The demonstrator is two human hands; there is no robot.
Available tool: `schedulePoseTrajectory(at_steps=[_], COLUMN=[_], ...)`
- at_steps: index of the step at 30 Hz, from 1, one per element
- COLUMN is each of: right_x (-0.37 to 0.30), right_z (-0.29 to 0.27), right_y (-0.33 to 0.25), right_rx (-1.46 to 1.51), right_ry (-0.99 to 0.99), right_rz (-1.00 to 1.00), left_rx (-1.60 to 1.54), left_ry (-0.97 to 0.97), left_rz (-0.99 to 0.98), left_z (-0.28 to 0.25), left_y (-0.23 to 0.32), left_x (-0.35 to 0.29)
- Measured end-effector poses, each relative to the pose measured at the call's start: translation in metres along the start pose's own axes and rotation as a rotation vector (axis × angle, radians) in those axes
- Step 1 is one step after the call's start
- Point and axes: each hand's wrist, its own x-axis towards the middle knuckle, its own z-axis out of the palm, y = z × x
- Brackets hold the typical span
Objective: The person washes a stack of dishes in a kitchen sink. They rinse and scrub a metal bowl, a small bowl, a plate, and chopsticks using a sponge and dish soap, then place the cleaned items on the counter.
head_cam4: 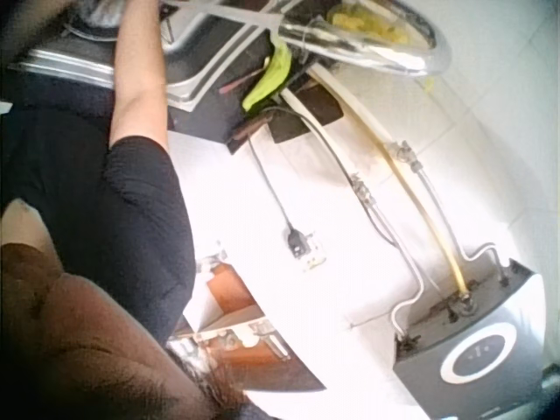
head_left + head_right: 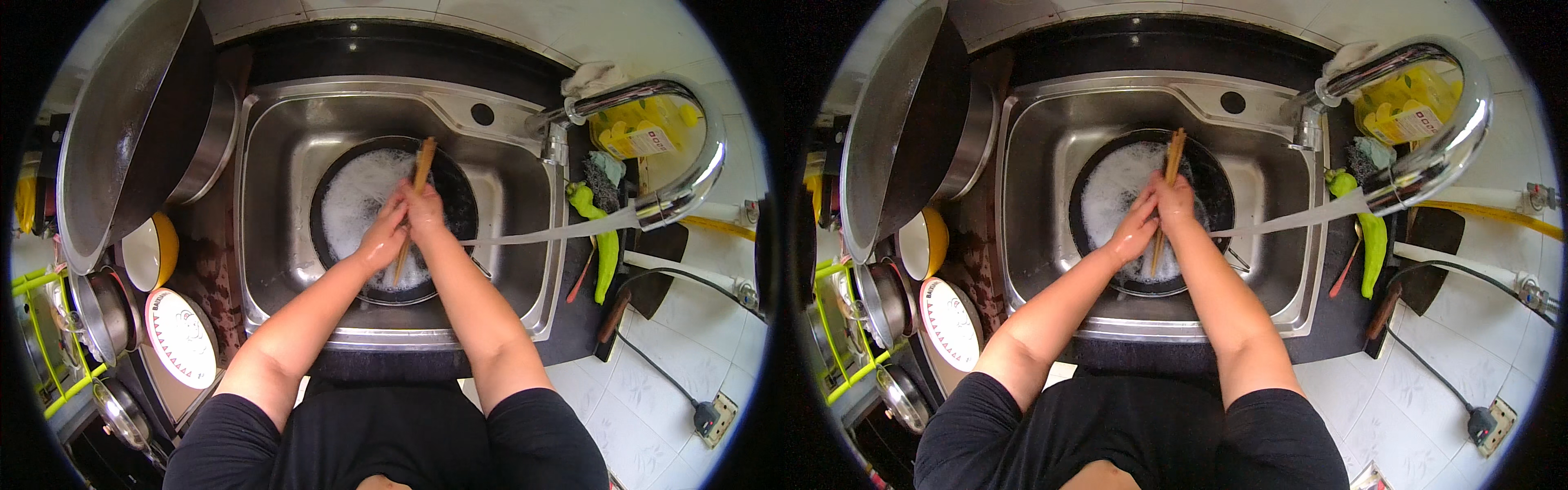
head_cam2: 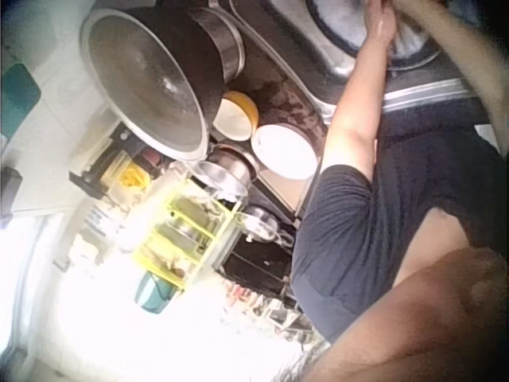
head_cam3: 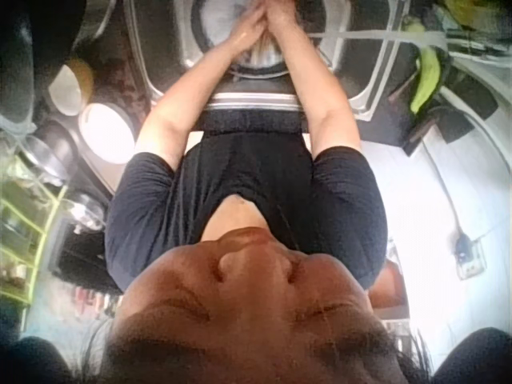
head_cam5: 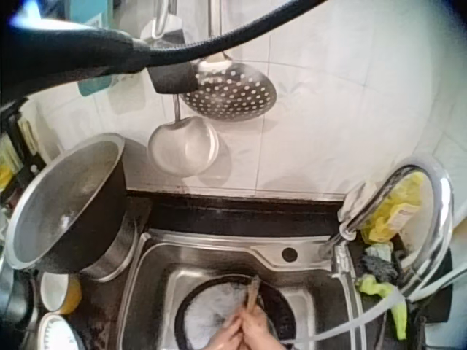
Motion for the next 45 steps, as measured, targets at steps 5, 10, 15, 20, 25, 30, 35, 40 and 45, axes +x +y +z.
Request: schedulePoseTrajectory(at_steps=[5, 10, 15, 20, 25, 30, 35, 40, 45], right_x=[-0.05, -0.074, -0.092, -0.101, -0.118, -0.097, -0.117, -0.116, -0.118], right_z=[-0.015, -0.03, -0.041, -0.053, -0.038, -0.051, -0.037, -0.046, -0.036], right_y=[-0.079, -0.1, -0.066, -0.057, -0.059, -0.055, -0.072, -0.079, -0.073], right_rx=[0.184, 0.405, 0.121, -0.244, 0.041, 0.137, 0.109, 0.22, 0.33], right_ry=[0.125, 0.133, 0.126, 0.074, 0.001, 0.082, 0.005, -0.021, -0.099], right_rz=[-0.108, -0.18, -0.033, -0.05, -0.014, 0.029, -0.064, 0.038, 0.009], left_rx=[-0.621, -1.245, -1.071, -0.722, -1.026, -0.939, -1.024, -0.84, -0.905], left_ry=[0.192, 0.132, 0.047, -0.042, 0.288, 0.244, 0.101, 0.184, 0.093], left_rz=[-0.246, -1.043, -0.906, -0.719, -0.672, -0.496, -0.412, -0.353, -0.439], left_z=[0.03, 0.047, 0.069, 0.07, 0.074, 0.089, 0.071, 0.09, 0.072], left_y=[0.019, 0.016, 0.035, 0.093, 0.09, 0.11, 0.092, 0.123, 0.115], left_x=[-0.013, -0.009, 0.0, -0.011, 0.007, -0.006, 0.004, -0.013, -0.006])
